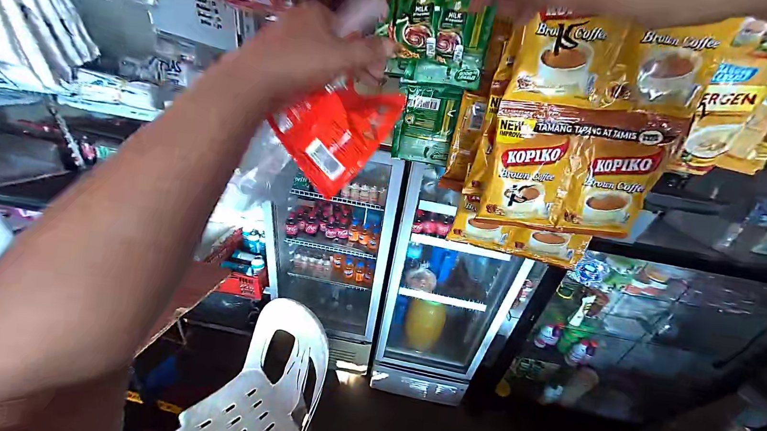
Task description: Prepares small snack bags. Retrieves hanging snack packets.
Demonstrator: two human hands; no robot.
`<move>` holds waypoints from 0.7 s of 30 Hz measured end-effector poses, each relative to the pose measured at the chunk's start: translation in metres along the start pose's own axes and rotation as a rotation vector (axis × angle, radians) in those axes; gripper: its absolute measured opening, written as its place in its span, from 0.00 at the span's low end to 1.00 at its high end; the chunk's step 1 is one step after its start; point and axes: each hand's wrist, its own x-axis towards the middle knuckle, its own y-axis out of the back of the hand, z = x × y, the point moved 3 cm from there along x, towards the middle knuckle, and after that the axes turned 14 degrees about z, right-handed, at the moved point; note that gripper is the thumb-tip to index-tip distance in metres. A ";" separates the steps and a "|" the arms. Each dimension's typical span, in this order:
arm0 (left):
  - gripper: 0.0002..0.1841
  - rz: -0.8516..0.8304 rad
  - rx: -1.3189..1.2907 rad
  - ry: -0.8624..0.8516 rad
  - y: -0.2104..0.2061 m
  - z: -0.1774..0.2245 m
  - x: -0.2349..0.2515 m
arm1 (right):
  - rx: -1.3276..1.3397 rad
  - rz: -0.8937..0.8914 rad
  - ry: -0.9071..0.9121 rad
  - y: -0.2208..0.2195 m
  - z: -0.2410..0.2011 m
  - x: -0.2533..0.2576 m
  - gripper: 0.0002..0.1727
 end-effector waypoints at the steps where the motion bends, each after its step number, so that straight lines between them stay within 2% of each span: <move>1: 0.30 -0.059 0.022 0.019 -0.021 -0.002 -0.005 | -0.094 0.006 -0.089 -0.016 -0.027 0.000 0.14; 3: 0.33 -0.094 -0.093 0.056 -0.070 -0.005 -0.013 | -0.193 -0.118 -0.055 -0.035 -0.037 0.000 0.18; 6: 0.33 -0.023 -0.461 0.212 -0.132 -0.005 -0.007 | -0.301 -0.258 0.035 -0.050 -0.021 0.004 0.19; 9: 0.29 0.070 -0.596 0.287 -0.156 -0.008 0.006 | -0.423 -0.327 -0.019 -0.053 -0.008 0.001 0.16; 13: 0.25 0.096 -0.447 0.146 -0.126 -0.015 0.015 | -0.457 -0.346 0.025 -0.052 0.013 -0.029 0.17; 16: 0.32 0.029 -0.402 0.194 -0.091 -0.012 0.012 | -0.390 -0.229 0.080 -0.048 0.022 -0.051 0.17; 21: 0.23 -0.083 -0.325 0.365 -0.063 0.004 0.003 | -0.483 -0.001 0.301 -0.055 0.028 -0.054 0.17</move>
